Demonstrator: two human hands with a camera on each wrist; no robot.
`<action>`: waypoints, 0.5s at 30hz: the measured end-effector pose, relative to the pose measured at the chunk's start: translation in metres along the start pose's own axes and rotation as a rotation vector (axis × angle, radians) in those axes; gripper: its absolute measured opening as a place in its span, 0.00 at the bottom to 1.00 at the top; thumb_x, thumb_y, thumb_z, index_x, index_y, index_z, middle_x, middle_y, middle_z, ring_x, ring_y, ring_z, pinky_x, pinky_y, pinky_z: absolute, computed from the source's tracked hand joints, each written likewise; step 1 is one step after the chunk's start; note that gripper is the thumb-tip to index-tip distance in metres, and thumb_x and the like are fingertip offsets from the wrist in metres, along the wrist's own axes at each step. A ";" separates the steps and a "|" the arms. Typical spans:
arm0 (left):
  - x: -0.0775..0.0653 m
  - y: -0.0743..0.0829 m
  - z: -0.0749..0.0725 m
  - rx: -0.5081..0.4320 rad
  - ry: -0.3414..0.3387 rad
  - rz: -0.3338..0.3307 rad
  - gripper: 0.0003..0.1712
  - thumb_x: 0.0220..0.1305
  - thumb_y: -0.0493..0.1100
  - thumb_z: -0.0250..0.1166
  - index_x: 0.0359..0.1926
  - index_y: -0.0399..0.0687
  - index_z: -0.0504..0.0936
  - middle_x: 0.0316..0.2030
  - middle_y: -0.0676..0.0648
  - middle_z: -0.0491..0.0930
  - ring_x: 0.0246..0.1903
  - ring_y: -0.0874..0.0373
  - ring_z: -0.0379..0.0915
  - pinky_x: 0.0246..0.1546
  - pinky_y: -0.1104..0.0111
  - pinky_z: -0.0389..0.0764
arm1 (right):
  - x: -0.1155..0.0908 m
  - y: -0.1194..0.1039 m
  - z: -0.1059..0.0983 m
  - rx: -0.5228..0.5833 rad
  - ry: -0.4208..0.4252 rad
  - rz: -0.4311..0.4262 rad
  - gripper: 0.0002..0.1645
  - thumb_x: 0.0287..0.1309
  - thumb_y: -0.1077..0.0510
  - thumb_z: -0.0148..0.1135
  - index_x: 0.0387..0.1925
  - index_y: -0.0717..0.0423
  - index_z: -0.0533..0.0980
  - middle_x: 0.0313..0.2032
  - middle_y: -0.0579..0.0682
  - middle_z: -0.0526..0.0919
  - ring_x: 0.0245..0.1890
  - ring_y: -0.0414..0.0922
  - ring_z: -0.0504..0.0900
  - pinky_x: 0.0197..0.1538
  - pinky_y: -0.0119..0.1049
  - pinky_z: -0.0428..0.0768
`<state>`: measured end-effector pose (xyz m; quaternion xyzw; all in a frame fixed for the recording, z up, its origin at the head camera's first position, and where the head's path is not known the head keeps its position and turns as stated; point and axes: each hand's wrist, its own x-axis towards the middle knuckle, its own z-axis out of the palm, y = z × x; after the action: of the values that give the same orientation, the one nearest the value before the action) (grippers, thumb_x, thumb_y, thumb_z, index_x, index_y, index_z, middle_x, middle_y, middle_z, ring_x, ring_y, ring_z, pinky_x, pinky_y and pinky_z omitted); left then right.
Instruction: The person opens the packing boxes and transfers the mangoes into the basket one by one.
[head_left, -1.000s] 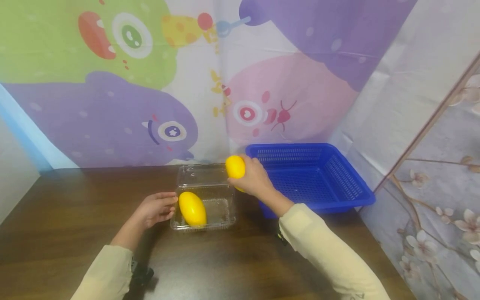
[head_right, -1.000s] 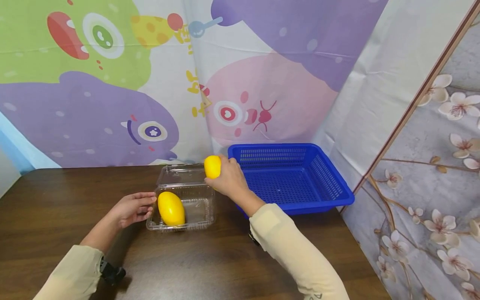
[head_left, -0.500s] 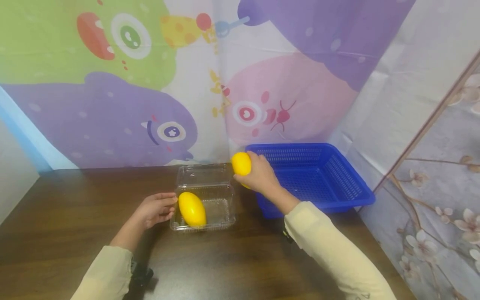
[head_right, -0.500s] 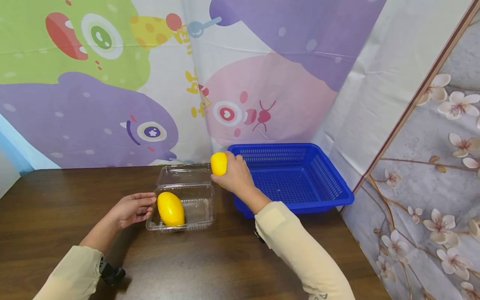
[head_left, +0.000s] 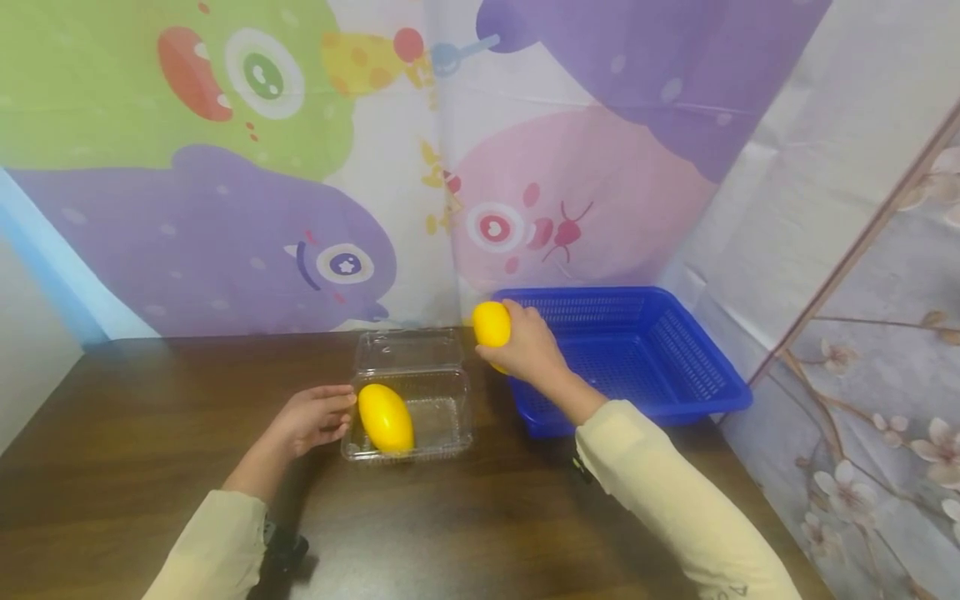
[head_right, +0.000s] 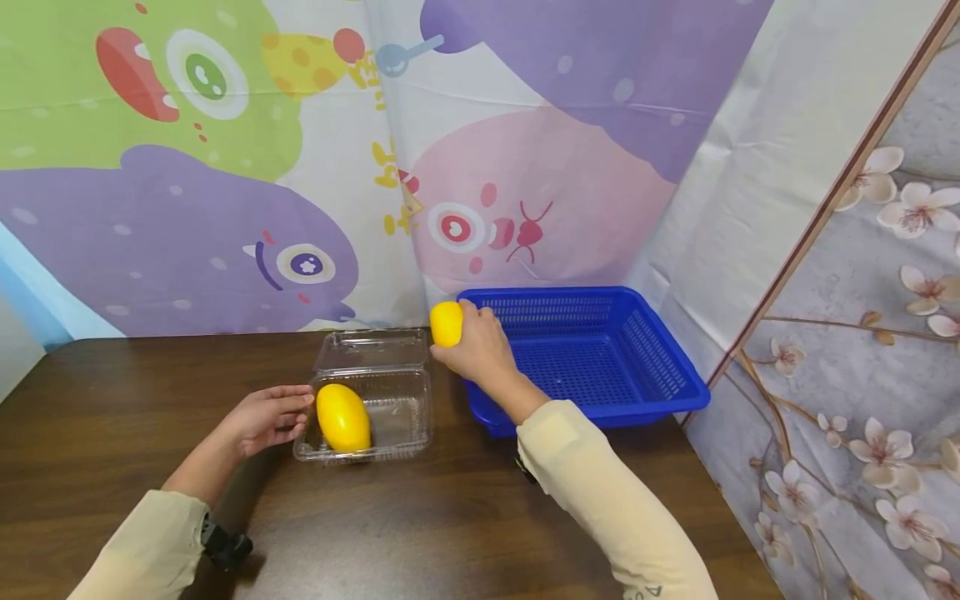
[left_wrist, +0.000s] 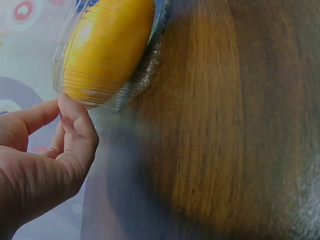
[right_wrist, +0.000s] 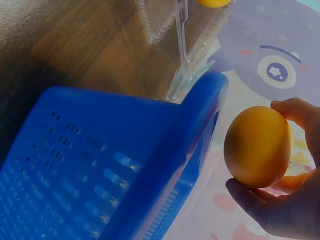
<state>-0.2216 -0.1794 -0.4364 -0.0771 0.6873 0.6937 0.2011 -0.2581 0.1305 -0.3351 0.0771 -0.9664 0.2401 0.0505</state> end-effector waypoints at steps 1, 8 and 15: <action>0.000 0.000 0.000 0.001 0.001 0.000 0.31 0.67 0.41 0.56 0.65 0.31 0.57 0.30 0.54 0.74 0.26 0.65 0.72 0.30 0.76 0.79 | 0.000 0.001 0.000 -0.001 0.000 0.001 0.49 0.43 0.44 0.69 0.65 0.57 0.61 0.51 0.61 0.74 0.46 0.54 0.74 0.48 0.48 0.78; 0.000 0.000 0.000 0.009 0.001 0.000 0.32 0.67 0.42 0.57 0.65 0.31 0.57 0.30 0.54 0.75 0.26 0.65 0.72 0.30 0.76 0.80 | 0.002 0.007 -0.002 -0.012 0.004 0.008 0.50 0.43 0.44 0.69 0.65 0.59 0.61 0.53 0.62 0.74 0.48 0.55 0.74 0.49 0.48 0.77; 0.001 0.000 0.000 0.011 0.004 -0.005 0.32 0.66 0.42 0.57 0.65 0.31 0.57 0.31 0.54 0.75 0.26 0.65 0.72 0.30 0.76 0.80 | 0.002 0.012 -0.005 -0.010 0.006 0.031 0.50 0.43 0.43 0.69 0.65 0.58 0.60 0.53 0.62 0.73 0.48 0.55 0.74 0.49 0.50 0.77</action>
<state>-0.2224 -0.1790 -0.4366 -0.0791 0.6912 0.6893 0.2019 -0.2621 0.1428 -0.3355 0.0614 -0.9685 0.2363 0.0500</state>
